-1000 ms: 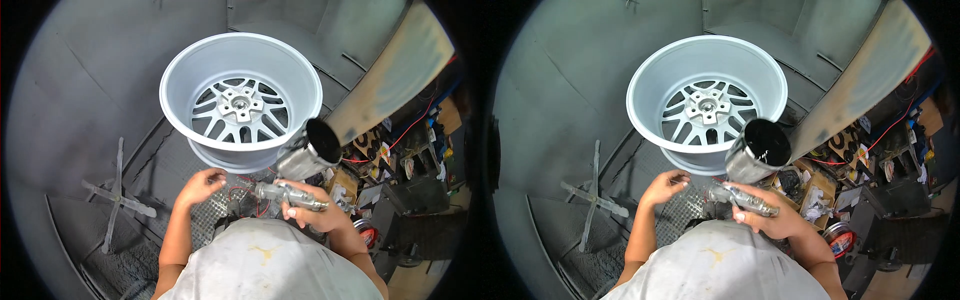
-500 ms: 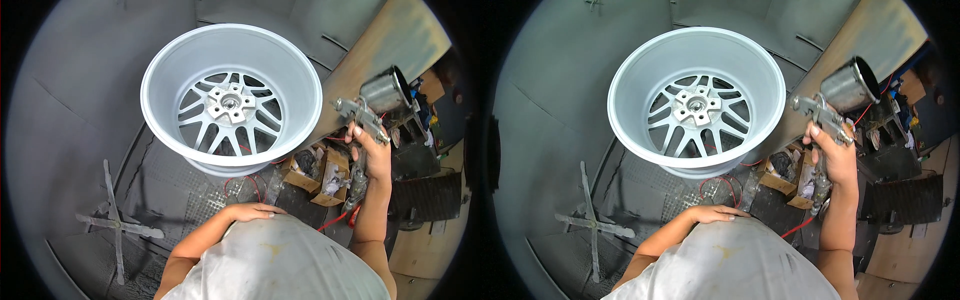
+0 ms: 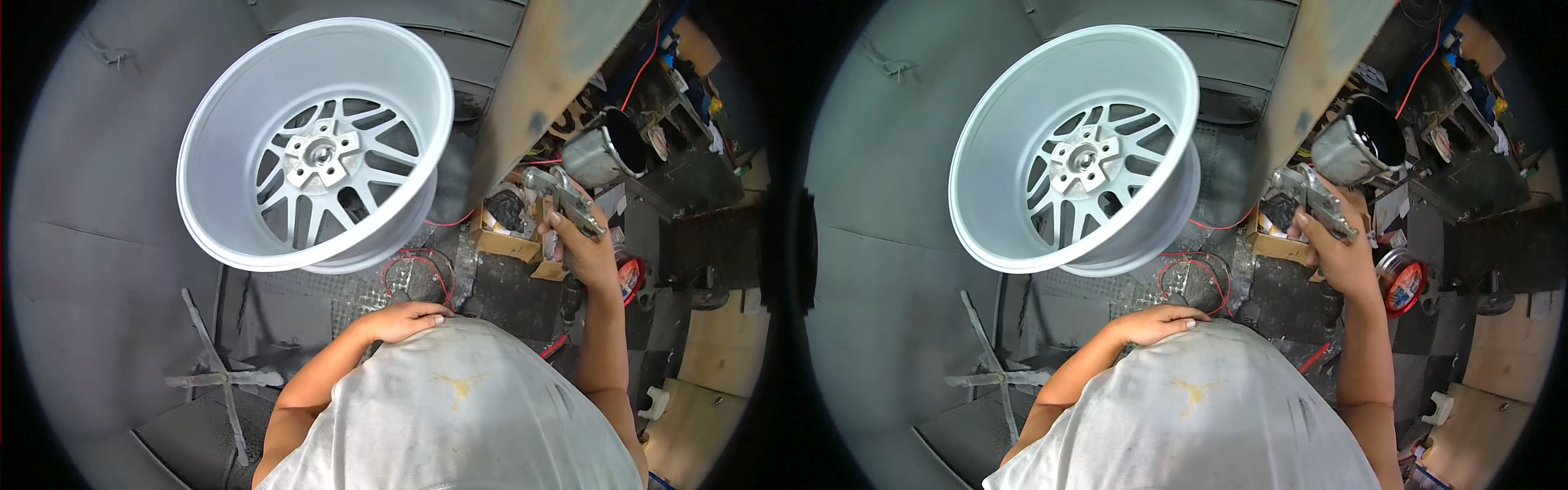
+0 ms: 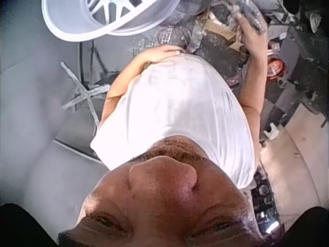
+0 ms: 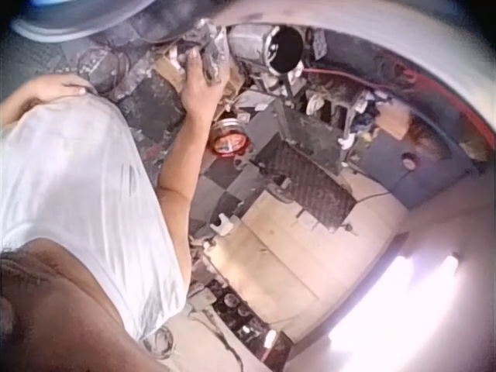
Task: The recorder mixes black paint and then uses a spray gun to paint a car rim in a spray booth.
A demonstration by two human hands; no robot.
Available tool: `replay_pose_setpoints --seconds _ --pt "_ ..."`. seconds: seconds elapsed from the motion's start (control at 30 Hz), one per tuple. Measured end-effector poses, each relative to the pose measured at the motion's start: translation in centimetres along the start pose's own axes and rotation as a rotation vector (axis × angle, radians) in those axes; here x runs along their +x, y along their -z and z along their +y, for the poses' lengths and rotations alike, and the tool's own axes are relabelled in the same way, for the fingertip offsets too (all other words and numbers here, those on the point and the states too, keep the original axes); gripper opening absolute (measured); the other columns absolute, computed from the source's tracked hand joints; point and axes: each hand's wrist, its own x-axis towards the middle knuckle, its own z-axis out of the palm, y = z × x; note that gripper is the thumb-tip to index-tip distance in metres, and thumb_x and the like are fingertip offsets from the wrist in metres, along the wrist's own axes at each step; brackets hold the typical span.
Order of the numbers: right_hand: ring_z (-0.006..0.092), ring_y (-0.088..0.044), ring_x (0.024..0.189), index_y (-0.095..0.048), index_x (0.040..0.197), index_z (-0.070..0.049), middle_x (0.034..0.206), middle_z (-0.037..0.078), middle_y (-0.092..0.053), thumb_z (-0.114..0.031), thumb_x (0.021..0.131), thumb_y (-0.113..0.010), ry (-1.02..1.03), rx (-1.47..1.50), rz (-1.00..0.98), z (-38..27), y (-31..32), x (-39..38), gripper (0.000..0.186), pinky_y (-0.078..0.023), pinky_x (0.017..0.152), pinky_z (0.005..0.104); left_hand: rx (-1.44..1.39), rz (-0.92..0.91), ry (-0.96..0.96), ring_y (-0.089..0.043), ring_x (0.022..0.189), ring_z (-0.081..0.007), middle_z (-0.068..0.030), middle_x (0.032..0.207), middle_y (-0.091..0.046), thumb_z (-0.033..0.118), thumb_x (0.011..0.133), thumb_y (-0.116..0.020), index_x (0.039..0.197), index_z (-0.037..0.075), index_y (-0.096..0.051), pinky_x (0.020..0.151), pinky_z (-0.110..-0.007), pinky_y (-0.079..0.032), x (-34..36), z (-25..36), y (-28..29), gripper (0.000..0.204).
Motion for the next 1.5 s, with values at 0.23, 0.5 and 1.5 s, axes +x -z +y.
replay_pose_setpoints --seconds 0.23,0.5,1.5 --pt "0.0062 -0.058 0.068 -0.053 0.143 -0.011 0.085 -0.001 -0.063 -0.019 0.094 -0.067 -0.083 -0.055 -0.103 3.9 3.8 -0.1 0.052 -0.045 0.048 0.0223 0.107 0.555 -0.26 -0.066 0.103 -0.0243 -0.014 0.114 -0.069 0.012 0.092 -0.066 0.119 0.001 -0.067 0.093 -0.037 -0.051 -0.4 9.0 -2.8 0.029" --pt "0.0049 -0.058 0.075 -0.051 0.146 -0.012 0.088 -0.001 -0.064 -0.022 0.096 -0.066 -0.215 0.196 -0.621 5.6 5.5 -4.8 0.053 -0.048 0.054 0.0218 0.799 1.291 -0.414 -0.062 0.116 -0.0321 -0.0221 0.119 -0.065 0.009 0.084 -0.068 0.118 -0.007 -0.064 0.102 -0.043 -0.046 -2.5 14.8 -2.8 0.039" --pt "0.0194 -0.068 0.101 -0.055 0.141 -0.009 0.115 0.012 -0.071 -0.017 0.093 -0.064 0.118 -0.131 -0.44 8.4 4.9 -2.9 0.049 -0.051 0.093 0.0322 1.329 1.52 0.007 -0.046 0.139 -0.0326 -0.0147 0.141 -0.057 0.018 0.089 -0.066 0.138 0.003 -0.056 0.121 -0.052 -0.014 -3.7 9.5 -0.4 0.052"
